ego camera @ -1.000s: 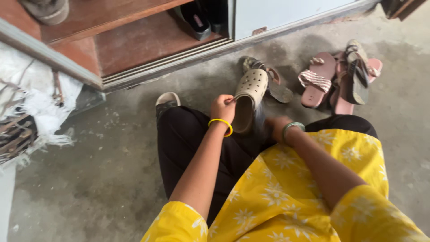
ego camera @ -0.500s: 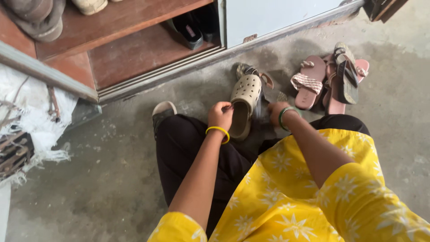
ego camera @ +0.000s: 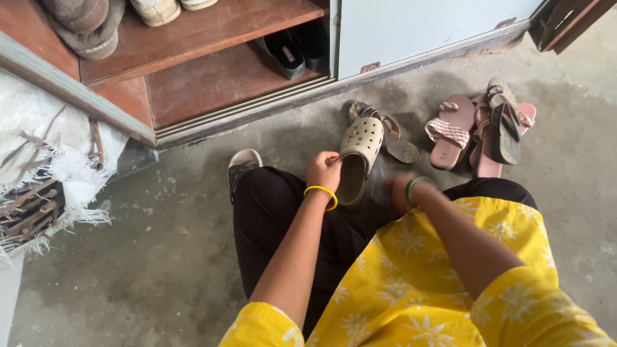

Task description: The person sits on the floor and wipes a pair of black shoes with a cloth, then places them into a shoe cabinet. The person then picks up a pair of beige clogs and wipes them with the same cloth.

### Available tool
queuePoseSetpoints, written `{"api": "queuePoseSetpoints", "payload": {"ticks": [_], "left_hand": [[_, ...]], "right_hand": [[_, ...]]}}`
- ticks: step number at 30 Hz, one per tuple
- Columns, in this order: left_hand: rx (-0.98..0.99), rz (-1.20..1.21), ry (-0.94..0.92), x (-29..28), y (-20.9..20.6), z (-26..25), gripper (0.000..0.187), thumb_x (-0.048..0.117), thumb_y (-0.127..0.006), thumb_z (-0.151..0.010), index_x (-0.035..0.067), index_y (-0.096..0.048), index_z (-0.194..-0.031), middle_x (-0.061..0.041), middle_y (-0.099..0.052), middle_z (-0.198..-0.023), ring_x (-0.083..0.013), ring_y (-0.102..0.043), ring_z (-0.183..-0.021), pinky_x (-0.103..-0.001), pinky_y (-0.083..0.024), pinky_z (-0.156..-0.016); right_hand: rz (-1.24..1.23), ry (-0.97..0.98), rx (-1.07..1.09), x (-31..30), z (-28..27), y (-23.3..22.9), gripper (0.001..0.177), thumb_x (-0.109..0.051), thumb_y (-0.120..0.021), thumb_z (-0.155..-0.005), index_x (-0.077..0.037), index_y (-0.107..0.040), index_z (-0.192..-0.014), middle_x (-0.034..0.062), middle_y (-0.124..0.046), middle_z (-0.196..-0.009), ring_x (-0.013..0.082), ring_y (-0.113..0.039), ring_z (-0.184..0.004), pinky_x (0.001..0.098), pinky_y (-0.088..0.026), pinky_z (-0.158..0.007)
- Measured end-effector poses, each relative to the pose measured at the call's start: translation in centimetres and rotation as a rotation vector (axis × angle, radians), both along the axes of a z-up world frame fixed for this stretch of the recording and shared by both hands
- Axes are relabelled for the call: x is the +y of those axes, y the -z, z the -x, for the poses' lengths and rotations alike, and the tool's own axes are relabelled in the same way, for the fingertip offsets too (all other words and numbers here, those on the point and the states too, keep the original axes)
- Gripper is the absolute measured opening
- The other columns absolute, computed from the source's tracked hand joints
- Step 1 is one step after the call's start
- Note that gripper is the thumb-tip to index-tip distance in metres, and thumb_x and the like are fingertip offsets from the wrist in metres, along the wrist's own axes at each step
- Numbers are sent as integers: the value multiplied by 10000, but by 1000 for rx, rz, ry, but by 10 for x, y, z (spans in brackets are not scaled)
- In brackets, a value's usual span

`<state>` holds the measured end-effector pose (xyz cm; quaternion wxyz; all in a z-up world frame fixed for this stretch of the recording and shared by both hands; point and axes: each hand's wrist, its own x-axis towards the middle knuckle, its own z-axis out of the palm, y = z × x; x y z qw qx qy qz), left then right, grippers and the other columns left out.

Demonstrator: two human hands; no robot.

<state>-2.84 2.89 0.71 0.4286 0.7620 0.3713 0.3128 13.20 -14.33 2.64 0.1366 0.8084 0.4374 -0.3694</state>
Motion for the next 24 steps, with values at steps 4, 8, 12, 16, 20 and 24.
{"api": "queuePoseSetpoints", "payload": {"ticks": [4, 8, 12, 16, 20, 24], "left_hand": [[-13, 228, -21, 6, 2, 2, 192, 174, -737, -857, 45, -748, -999, -110, -775, -942, -249, -761, -856, -349, -583, -790], [-65, 206, -22, 7, 2, -2, 178, 139, -712, -861, 39, -749, -1003, -110, -787, -948, -226, -761, -886, -340, -577, -808], [-54, 221, -58, 2, -3, -5, 176, 135, -718, -860, 40, -759, -1002, -112, -786, -945, -222, -757, -888, -339, -576, -818], [-64, 259, -39, 0, -8, 2, 190, 143, -730, -855, 40, -746, -1015, -114, -778, -957, -230, -763, -875, -347, -585, -802], [-48, 209, -34, 5, -2, 3, 174, 147, -732, -865, 43, -757, -1003, -119, -778, -954, -235, -751, -889, -350, -571, -809], [-58, 165, 43, 2, 9, -6, 160, 156, -734, -867, 44, -748, -980, -133, -782, -939, -253, -765, -884, -356, -579, -814]], "right_hand": [[-376, 431, -91, -18, -11, 28, 466, -158, -638, -849, -277, -704, -1295, 156, -706, -1275, 367, -676, -1155, 441, -536, -1004], [-1134, 628, -390, -41, -67, -9, 369, -75, -658, -856, -67, -700, -1223, 214, -716, -1161, 360, -694, -986, 480, -550, -851], [-1529, 524, -659, -20, -30, -15, 462, -35, -619, -853, -33, -561, -1312, 249, -629, -1241, 396, -621, -1096, 509, -492, -939], [-173, 69, 61, -11, 47, 14, 537, -101, -598, -837, -260, -639, -1348, 149, -655, -1304, 372, -613, -1204, 468, -475, -1045], [-605, 366, -47, -36, -2, -3, 526, -62, -687, -793, -188, -652, -1303, 160, -698, -1149, 333, -666, -1030, 456, -527, -896], [-1386, 781, -246, -55, -78, -34, 539, -55, -670, -789, -201, -641, -1308, 170, -710, -1128, 333, -715, -985, 460, -576, -856]]}}
